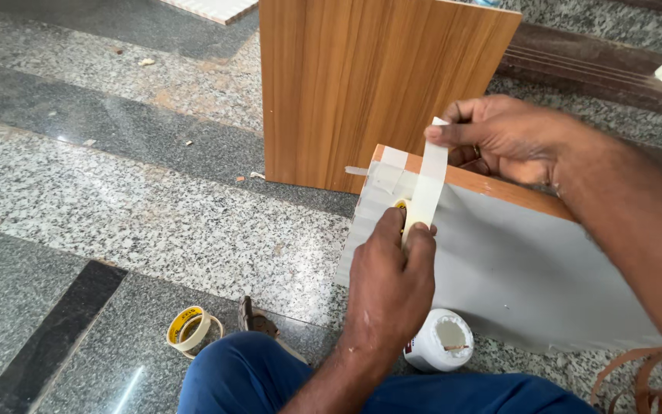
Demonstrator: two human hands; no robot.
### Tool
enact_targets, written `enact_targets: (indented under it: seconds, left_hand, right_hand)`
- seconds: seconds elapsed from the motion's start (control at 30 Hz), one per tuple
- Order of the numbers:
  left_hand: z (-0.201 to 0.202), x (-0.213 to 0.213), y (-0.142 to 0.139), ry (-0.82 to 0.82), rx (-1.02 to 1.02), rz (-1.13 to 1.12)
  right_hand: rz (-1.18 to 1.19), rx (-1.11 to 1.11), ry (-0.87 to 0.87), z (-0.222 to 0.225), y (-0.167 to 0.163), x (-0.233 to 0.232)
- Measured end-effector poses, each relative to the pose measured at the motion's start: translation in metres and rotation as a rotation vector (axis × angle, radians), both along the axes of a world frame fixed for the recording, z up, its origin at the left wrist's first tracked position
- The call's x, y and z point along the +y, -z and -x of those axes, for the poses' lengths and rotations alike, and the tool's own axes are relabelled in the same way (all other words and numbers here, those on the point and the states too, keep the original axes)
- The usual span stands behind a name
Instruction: The person applies masking tape to the edge of a white board, spreads white adhesive along the edge with a stick, and then presses a brown edge banding strip onto the adhesive. The person smooths the banding and continues applying tape to the opposite edge.
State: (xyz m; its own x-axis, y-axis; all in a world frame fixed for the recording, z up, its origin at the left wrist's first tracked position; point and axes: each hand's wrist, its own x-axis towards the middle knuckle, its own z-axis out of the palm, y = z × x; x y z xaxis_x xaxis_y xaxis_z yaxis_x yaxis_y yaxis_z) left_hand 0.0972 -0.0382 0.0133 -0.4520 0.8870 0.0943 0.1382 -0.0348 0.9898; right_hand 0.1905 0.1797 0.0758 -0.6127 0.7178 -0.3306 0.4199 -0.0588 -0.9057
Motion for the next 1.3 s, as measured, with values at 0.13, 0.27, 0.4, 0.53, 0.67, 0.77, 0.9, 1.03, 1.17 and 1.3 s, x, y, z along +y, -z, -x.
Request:
enact_targets:
  seconds: [0.13,0.27,0.4,0.53,0.67,0.77,0.9,1.03,1.17,1.3]
  left_hand:
    - [-0.001,-0.001,0.0,0.048,-0.044,-0.012]
    - [-0.005,-0.001,0.001,0.042,-0.022,-0.152]
    - [-0.009,0.0,0.008,0.053,-0.054,-0.124]
    - [-0.004,0.009,0.011,0.044,0.011,-0.019]
    - [0.007,0.025,0.006,0.114,-0.063,0.211]
    - [0.011,0.031,0.002,0.183,-0.208,0.276]
    - [0.014,0.03,0.004,0.241,-0.25,0.272]
    - [0.017,0.036,0.008,0.247,-0.24,0.257]
    - [0.017,0.05,0.01,0.238,-0.236,0.261]
    - [0.014,0.057,0.014,0.226,-0.242,0.257]
  right_hand:
    - [0.039,-0.025,-0.04,-0.002,-0.007,0.01]
    - [-0.049,0.017,0.0,-0.017,-0.013,0.012]
    - [-0.047,0.086,0.008,-0.025,-0.002,0.011]
    - [-0.024,0.053,0.0,-0.02,0.013,0.022]
    - [0.282,-0.207,-0.016,-0.019,0.034,0.039]
    - [0.29,-0.539,0.002,-0.02,0.039,0.045]
    - [0.135,-0.605,-0.068,-0.003,0.023,0.017]
    - [-0.335,-0.579,-0.057,0.018,-0.026,-0.034]
    - [-0.692,-0.747,-0.092,0.001,-0.045,-0.071]
    - [-0.948,-0.712,-0.066,-0.009,-0.029,-0.076]
